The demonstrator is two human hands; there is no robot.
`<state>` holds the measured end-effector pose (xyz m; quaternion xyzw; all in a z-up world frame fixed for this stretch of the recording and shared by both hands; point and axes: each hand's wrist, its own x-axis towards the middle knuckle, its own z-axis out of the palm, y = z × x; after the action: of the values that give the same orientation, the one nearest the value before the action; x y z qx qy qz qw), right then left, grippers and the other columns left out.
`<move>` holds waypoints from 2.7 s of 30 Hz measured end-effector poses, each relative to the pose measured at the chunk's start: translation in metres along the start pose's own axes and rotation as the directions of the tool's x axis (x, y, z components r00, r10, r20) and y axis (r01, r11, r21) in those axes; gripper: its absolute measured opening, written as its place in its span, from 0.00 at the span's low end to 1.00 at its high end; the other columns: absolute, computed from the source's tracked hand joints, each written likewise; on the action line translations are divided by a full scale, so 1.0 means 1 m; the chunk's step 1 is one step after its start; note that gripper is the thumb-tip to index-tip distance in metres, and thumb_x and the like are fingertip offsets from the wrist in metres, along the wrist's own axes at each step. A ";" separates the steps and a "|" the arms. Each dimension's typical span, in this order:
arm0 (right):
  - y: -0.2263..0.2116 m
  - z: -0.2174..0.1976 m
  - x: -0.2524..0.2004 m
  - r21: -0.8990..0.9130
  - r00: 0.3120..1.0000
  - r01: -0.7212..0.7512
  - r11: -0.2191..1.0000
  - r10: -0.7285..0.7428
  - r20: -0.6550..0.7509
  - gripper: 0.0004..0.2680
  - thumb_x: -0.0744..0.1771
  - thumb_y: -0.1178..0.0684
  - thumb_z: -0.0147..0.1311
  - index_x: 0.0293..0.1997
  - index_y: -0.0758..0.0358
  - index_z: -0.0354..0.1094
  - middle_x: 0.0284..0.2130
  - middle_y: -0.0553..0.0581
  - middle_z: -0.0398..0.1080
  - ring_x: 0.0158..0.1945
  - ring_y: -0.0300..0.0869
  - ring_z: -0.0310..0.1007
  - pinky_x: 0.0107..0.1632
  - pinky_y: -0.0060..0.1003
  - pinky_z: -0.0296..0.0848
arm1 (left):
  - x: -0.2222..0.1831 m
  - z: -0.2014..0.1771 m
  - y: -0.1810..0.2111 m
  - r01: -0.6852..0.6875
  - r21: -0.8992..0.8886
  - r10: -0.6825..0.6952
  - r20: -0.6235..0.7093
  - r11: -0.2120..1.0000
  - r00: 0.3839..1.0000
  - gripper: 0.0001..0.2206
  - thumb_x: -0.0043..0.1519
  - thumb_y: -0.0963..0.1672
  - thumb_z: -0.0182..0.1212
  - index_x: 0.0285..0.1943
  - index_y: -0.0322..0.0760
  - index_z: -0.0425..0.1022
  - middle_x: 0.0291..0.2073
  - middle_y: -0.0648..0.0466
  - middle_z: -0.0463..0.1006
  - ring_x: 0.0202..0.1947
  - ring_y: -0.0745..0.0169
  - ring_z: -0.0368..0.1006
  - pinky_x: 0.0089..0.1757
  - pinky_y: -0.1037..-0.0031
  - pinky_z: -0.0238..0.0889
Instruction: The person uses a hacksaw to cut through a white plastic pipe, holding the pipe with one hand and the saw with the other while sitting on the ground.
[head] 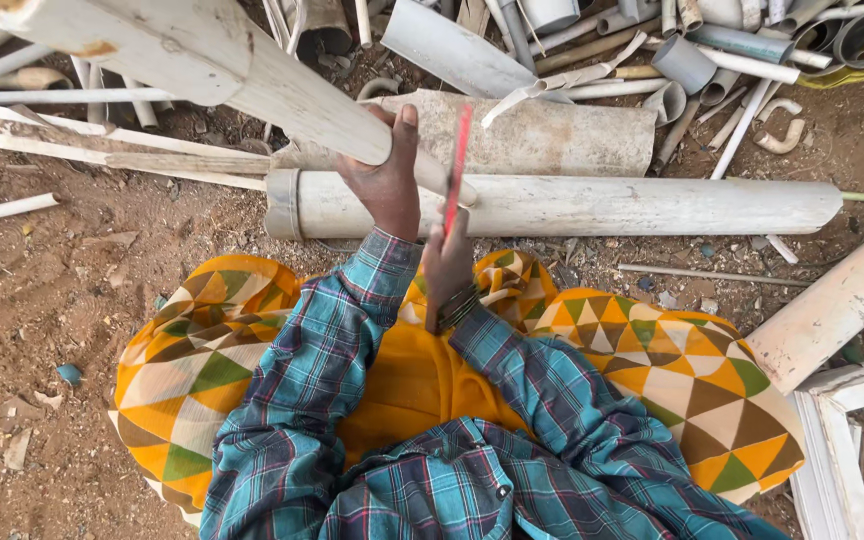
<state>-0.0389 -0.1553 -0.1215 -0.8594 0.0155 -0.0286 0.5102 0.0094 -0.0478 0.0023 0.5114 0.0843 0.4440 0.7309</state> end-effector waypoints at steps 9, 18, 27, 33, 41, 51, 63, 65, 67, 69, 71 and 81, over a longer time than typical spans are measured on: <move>-0.006 -0.011 -0.012 -0.008 0.900 0.435 0.900 -0.435 0.016 0.06 0.78 0.52 0.36 0.62 0.59 0.54 0.27 0.59 0.70 0.25 0.45 0.71 0.28 0.37 0.71 | -0.001 -0.002 0.000 -0.040 0.086 0.035 0.054 0.995 0.998 0.11 0.65 0.38 0.69 0.31 0.31 0.70 0.28 0.56 0.68 0.30 0.70 0.63 0.34 0.75 0.59; 0.005 -0.015 0.017 0.233 0.935 -0.284 0.930 0.214 0.284 0.08 0.73 0.52 0.41 0.57 0.63 0.57 0.19 0.57 0.65 0.18 0.43 0.66 0.20 0.40 0.67 | 0.011 -0.003 0.001 0.107 -0.130 -0.099 0.068 0.986 0.993 0.09 0.63 0.37 0.67 0.32 0.33 0.70 0.26 0.56 0.72 0.27 0.70 0.69 0.32 0.76 0.65; 0.020 0.019 -0.010 -0.032 0.984 0.177 0.984 -0.177 -0.015 0.08 0.71 0.53 0.43 0.54 0.63 0.58 0.22 0.66 0.70 0.25 0.59 0.73 0.28 0.49 0.67 | -0.004 -0.019 -0.062 0.272 -0.158 -0.285 -0.066 0.949 0.956 0.08 0.60 0.38 0.69 0.38 0.32 0.71 0.29 0.54 0.73 0.27 0.68 0.70 0.32 0.75 0.65; -0.026 -0.004 -0.009 0.225 0.988 -0.086 0.971 0.054 0.145 0.08 0.71 0.52 0.41 0.54 0.64 0.58 0.15 0.55 0.64 0.17 0.40 0.68 0.22 0.38 0.67 | 0.004 -0.019 -0.033 0.240 -0.275 -0.260 -0.037 0.931 0.965 0.09 0.63 0.38 0.68 0.41 0.32 0.69 0.31 0.55 0.70 0.30 0.68 0.68 0.34 0.74 0.64; -0.048 -0.017 -0.003 0.246 0.981 -0.010 0.969 -0.038 0.188 0.08 0.72 0.54 0.39 0.56 0.63 0.59 0.16 0.53 0.66 0.17 0.38 0.70 0.23 0.35 0.69 | 0.007 -0.015 0.012 0.075 -0.176 -0.047 0.158 0.982 0.986 0.10 0.65 0.37 0.68 0.42 0.32 0.66 0.32 0.54 0.69 0.32 0.67 0.67 0.37 0.73 0.65; -0.003 -0.008 0.017 0.208 0.905 -0.415 0.886 0.378 0.195 0.08 0.71 0.54 0.39 0.56 0.60 0.56 0.16 0.56 0.62 0.16 0.44 0.65 0.19 0.45 0.64 | 0.011 -0.026 0.011 0.185 -0.230 -0.073 0.424 0.955 0.903 0.13 0.65 0.40 0.68 0.43 0.35 0.63 0.30 0.52 0.69 0.30 0.67 0.65 0.35 0.74 0.64; 0.019 -0.004 0.022 0.200 0.924 -0.361 0.911 0.321 0.207 0.09 0.71 0.55 0.40 0.57 0.60 0.58 0.23 0.61 0.66 0.18 0.45 0.67 0.20 0.45 0.67 | 0.021 -0.033 -0.001 0.196 -0.271 -0.048 0.469 0.942 0.882 0.15 0.64 0.43 0.71 0.43 0.35 0.64 0.30 0.52 0.70 0.31 0.65 0.67 0.37 0.71 0.66; 0.004 -0.003 0.005 0.215 0.995 0.003 0.977 -0.024 0.096 0.08 0.72 0.55 0.41 0.58 0.60 0.59 0.26 0.61 0.69 0.24 0.46 0.71 0.24 0.43 0.69 | 0.015 -0.031 -0.002 0.194 -0.257 -0.045 0.491 0.947 0.870 0.16 0.64 0.43 0.72 0.43 0.34 0.64 0.30 0.51 0.70 0.31 0.64 0.66 0.36 0.71 0.65; 0.001 -0.004 -0.014 0.068 0.849 0.528 0.846 -0.528 -0.014 0.06 0.76 0.53 0.41 0.59 0.60 0.57 0.32 0.60 0.74 0.34 0.47 0.76 0.33 0.40 0.73 | 0.014 -0.032 -0.003 0.177 -0.225 -0.037 0.515 0.958 0.856 0.16 0.64 0.43 0.71 0.44 0.35 0.63 0.30 0.51 0.70 0.32 0.64 0.66 0.37 0.71 0.63; 0.009 0.001 0.000 -0.014 0.959 0.284 0.959 -0.284 0.021 0.08 0.74 0.52 0.41 0.59 0.60 0.58 0.24 0.56 0.71 0.24 0.42 0.73 0.26 0.37 0.70 | 0.016 -0.035 -0.003 0.214 -0.269 -0.034 0.546 0.939 0.837 0.15 0.64 0.43 0.71 0.44 0.35 0.63 0.30 0.51 0.70 0.29 0.65 0.65 0.35 0.72 0.64; 0.017 -0.003 0.023 -0.006 0.992 -0.094 0.996 0.095 0.087 0.10 0.73 0.50 0.39 0.60 0.60 0.58 0.20 0.55 0.69 0.19 0.43 0.71 0.21 0.40 0.70 | 0.026 -0.037 -0.003 0.238 -0.315 -0.021 0.563 0.919 0.826 0.15 0.64 0.43 0.71 0.44 0.35 0.63 0.29 0.51 0.70 0.27 0.66 0.65 0.33 0.73 0.64; -0.014 -0.030 0.009 -0.085 0.950 0.231 0.969 -0.205 0.236 0.07 0.73 0.50 0.41 0.51 0.61 0.57 0.25 0.67 0.72 0.31 0.65 0.74 0.32 0.59 0.66 | 0.031 -0.046 -0.006 0.312 -0.354 0.000 0.661 0.882 0.751 0.16 0.63 0.43 0.73 0.42 0.36 0.63 0.27 0.52 0.66 0.26 0.64 0.63 0.31 0.72 0.62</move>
<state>-0.0320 -0.1755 -0.0941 -0.8806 -0.1361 0.0139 0.4537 0.0046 0.0051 -0.0138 0.4428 -0.2308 0.1842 0.8466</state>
